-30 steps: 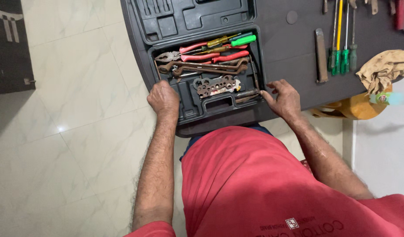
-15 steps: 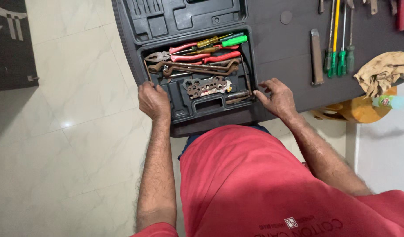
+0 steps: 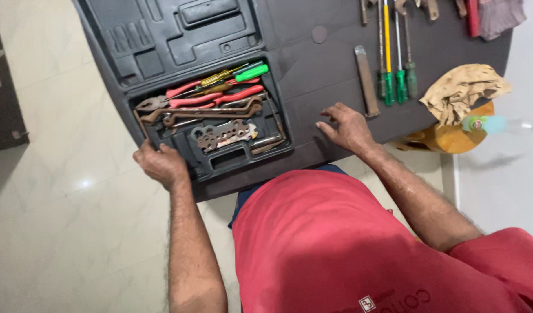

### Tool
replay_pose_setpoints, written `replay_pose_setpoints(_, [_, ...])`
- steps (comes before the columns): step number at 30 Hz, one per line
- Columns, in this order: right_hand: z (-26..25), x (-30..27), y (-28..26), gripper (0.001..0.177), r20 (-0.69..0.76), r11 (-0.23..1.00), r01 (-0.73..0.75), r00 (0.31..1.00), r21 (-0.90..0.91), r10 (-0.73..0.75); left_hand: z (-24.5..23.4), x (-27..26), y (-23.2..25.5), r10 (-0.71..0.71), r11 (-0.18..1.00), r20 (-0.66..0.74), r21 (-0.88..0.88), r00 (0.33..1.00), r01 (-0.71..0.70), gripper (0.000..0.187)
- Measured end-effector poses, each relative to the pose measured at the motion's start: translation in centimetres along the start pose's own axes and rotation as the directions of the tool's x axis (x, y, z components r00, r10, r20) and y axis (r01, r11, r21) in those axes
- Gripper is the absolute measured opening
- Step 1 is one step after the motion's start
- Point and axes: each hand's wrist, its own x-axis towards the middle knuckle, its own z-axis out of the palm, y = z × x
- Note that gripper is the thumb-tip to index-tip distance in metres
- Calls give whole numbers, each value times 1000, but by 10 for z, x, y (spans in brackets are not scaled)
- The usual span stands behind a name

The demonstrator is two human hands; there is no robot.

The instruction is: The person removes various tools from a black toolbox, including screwdrivers, wrenches, pliers, and chisels, placing them on the table. After emptying the toolbox, the person wipes the interior with a cloth.

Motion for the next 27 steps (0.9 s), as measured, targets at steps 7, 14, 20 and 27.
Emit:
replay_pose_setpoints(7, [-11,-3,23,29,43,998,-13,999,65,11,4,23,-1,-285,959,-37,-17,958,284,15])
replay_pose_setpoints(14, [-27,-19,48,30,37,997,-63,997,54,61,-13,28,8,-59,909,133,416,989,-1,20])
replay_pose_setpoints(20, [-27,-27,43,31,20,995,-89,996,37,88,-19,38,-5,-42,890,201,452,979,-55,22])
replay_pose_setpoints(27, [-2,-28,-9,33,21,997,-61,998,47,60,-65,43,-31,251,943,122,193,960,-271,14])
